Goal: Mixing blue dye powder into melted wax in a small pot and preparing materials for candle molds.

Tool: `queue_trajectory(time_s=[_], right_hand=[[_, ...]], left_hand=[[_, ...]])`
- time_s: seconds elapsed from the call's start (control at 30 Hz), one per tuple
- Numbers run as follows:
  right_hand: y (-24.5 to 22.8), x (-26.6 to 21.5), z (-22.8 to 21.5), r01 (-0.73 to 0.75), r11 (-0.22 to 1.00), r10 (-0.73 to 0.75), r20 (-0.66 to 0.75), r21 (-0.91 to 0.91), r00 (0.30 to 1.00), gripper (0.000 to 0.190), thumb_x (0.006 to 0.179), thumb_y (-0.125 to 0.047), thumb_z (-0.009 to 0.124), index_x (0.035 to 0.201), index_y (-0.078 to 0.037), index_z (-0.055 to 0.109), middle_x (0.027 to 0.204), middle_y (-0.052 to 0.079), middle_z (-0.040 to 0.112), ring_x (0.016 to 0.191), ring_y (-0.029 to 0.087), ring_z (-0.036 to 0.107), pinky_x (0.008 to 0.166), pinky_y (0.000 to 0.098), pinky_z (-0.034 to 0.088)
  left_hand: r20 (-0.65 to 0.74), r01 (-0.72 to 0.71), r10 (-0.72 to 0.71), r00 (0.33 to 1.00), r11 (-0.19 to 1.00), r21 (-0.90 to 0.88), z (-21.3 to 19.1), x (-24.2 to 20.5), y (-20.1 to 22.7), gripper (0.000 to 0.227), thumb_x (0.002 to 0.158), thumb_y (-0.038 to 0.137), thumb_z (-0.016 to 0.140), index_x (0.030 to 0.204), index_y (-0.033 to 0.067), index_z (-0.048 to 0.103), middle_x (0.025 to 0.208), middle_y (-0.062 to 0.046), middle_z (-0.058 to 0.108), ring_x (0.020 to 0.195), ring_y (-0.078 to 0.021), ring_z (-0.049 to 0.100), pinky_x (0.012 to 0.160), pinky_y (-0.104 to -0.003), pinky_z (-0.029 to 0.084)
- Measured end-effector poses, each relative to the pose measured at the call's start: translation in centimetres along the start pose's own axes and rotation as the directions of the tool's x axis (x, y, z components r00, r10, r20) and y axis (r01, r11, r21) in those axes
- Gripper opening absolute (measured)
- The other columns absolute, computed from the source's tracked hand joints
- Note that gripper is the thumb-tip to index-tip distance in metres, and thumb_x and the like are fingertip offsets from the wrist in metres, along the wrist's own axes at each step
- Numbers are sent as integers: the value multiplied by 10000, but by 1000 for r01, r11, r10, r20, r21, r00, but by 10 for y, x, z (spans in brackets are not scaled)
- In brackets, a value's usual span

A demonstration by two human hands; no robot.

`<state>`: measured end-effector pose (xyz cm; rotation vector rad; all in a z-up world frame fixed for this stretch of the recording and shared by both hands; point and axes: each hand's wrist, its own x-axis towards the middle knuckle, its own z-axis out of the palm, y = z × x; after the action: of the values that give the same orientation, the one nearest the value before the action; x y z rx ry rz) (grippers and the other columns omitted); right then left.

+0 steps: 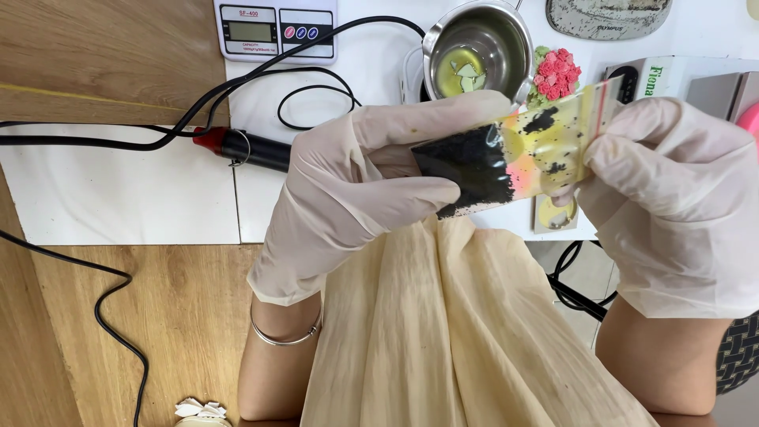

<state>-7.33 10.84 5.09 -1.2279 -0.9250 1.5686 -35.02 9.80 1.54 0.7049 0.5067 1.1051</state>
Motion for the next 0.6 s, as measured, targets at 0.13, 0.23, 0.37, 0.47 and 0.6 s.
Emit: queue_trajectory(time_s=[0.13,0.23,0.37,0.47,0.6], right_hand=[[4,5,3,-4,1000,4,18,-12,1000,145,991,-32,743,1019,82,658,925,174,708,820,251,708,822,415,608],[6,6,7,20,999,-18,31,-44,999,153,1027,-48,740,1019,74,647,935,157,701,838,237,702,805,384,602],[8,8,15,-18,999,20,36,-35,999,187,1025,-97,724,1106,49,640,967,144,711,866,214,688,801,359,574],[14,9,16,-8,999,12,91,-39,996,214,1070,-145,697,1133,46,623,1019,140,715,898,199,678,807,334,552],[33,9,-2,33,999,-28,174,-28,984,242,1162,-177,680,1134,48,595,1031,139,703,893,174,643,837,282,510]], left_hand=[[-78,42,-34,996,994,97,0,3,-2,456,961,-132,691,1409,-123,608,1263,-206,718,1082,-182,746,1045,-313,639],[-88,7,5,996,992,130,-1,3,-5,393,983,-125,702,1365,-131,612,1280,-187,720,957,-126,706,781,-214,574],[-113,0,16,993,990,139,3,4,-5,444,967,-126,710,1400,-120,610,1312,-170,705,982,-109,700,818,-229,574],[-112,10,3,994,993,116,5,3,-4,454,969,-124,701,1411,-115,600,1304,-167,704,1037,-117,713,836,-231,576],[-142,42,-21,990,988,147,9,2,-5,459,949,-117,707,1397,-114,606,1337,-172,710,1064,-133,705,790,-223,562]])
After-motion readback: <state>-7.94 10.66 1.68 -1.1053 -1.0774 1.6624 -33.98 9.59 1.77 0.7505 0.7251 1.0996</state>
